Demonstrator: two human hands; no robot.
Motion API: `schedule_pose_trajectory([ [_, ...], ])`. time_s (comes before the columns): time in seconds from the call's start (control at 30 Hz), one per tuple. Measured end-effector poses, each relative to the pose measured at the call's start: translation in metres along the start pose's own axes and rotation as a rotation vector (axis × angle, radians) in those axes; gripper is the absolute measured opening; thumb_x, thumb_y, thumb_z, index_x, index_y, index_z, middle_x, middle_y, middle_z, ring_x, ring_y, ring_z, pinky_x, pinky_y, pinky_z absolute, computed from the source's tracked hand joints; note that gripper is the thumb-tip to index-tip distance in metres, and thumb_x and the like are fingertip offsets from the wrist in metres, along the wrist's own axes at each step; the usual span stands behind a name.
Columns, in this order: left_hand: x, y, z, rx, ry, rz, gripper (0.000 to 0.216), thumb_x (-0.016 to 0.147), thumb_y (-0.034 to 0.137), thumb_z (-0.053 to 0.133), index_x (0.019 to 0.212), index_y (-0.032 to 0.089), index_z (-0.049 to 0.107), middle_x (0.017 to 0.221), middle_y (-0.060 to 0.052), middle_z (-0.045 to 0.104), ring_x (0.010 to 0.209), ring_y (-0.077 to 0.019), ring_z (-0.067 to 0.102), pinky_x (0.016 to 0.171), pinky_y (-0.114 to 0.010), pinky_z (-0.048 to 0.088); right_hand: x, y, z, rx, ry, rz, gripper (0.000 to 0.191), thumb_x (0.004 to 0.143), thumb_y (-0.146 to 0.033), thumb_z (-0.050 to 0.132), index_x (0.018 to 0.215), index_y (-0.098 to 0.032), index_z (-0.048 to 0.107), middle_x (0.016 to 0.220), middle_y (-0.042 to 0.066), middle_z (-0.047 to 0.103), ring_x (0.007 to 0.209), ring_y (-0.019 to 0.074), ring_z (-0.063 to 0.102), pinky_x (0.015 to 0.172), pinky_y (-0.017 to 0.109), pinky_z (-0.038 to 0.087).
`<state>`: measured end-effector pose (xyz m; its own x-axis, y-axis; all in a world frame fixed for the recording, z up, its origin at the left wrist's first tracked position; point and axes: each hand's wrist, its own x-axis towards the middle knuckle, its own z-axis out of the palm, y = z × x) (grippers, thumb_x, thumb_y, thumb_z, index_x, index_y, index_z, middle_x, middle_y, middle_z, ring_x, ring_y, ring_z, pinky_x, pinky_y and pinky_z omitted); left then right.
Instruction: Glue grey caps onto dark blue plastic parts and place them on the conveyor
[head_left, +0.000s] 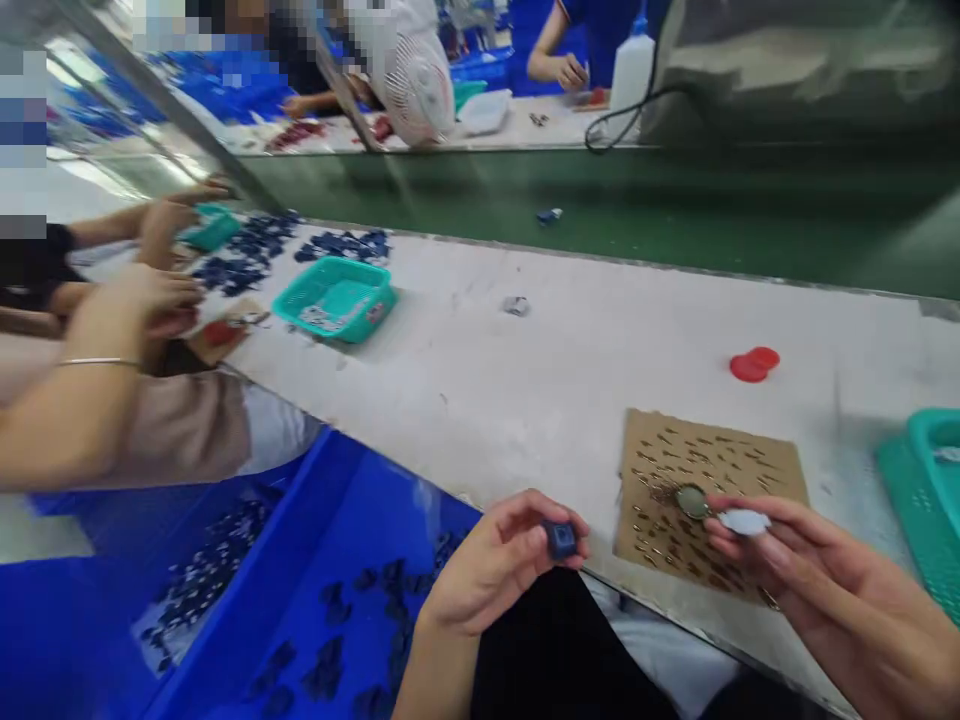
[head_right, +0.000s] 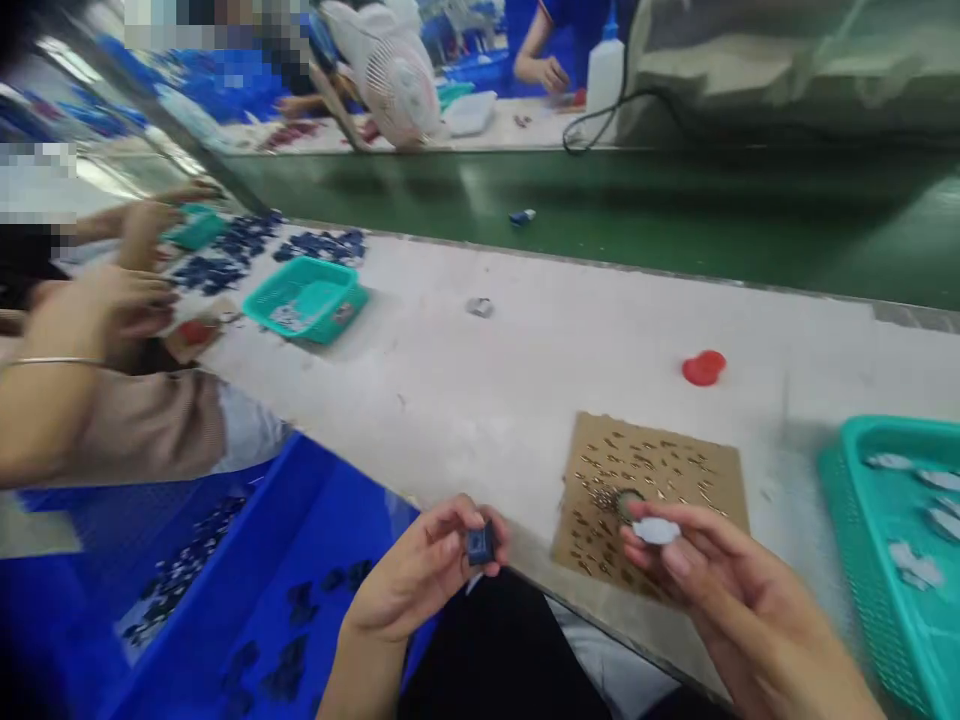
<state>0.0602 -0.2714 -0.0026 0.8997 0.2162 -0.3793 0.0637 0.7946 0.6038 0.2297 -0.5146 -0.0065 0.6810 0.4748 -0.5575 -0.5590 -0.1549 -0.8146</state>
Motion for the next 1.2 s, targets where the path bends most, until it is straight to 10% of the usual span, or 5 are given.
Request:
schedule_pose_trajectory([
  [0.57,0.042,-0.047,0.039,0.022,0.025,0.132,0.040,0.058,0.006,0.098,0.084,0.015,0.070,0.086,-0.001,0.072,0.086,-0.0120,0.069,0.080,-0.020,0.056,0.001,-0.019,0.020,-0.099,0.003,-0.191,0.028,0.081,-0.050,0.083,0.101,-0.031,0.078,0.069,0.000,0.066,0.061,0.0115,0.061,0.057,0.019,0.055],
  [0.87,0.048,-0.053,0.023,0.009,-0.099,0.355,0.045,0.063,-0.010,0.087,0.092,0.024,0.078,0.090,0.002,0.075,0.091,-0.0096,0.070,0.084,-0.016,0.059,-0.002,-0.020,0.031,-0.603,0.215,-0.460,0.019,0.082,-0.045,0.084,0.095,-0.032,0.079,0.110,-0.001,0.077,0.104,0.0152,0.075,0.086,0.015,0.061],
  [1.2,0.051,-0.052,0.021,-0.006,-0.138,0.390,0.045,0.063,-0.012,0.085,0.092,0.022,0.076,0.087,0.002,0.071,0.086,-0.0091,0.067,0.081,-0.016,0.057,-0.007,-0.020,0.033,-0.762,0.263,-0.487,0.028,0.088,-0.043,0.081,0.116,-0.040,0.077,0.112,-0.003,0.076,0.098,0.0120,0.072,0.077,0.014,0.060],
])
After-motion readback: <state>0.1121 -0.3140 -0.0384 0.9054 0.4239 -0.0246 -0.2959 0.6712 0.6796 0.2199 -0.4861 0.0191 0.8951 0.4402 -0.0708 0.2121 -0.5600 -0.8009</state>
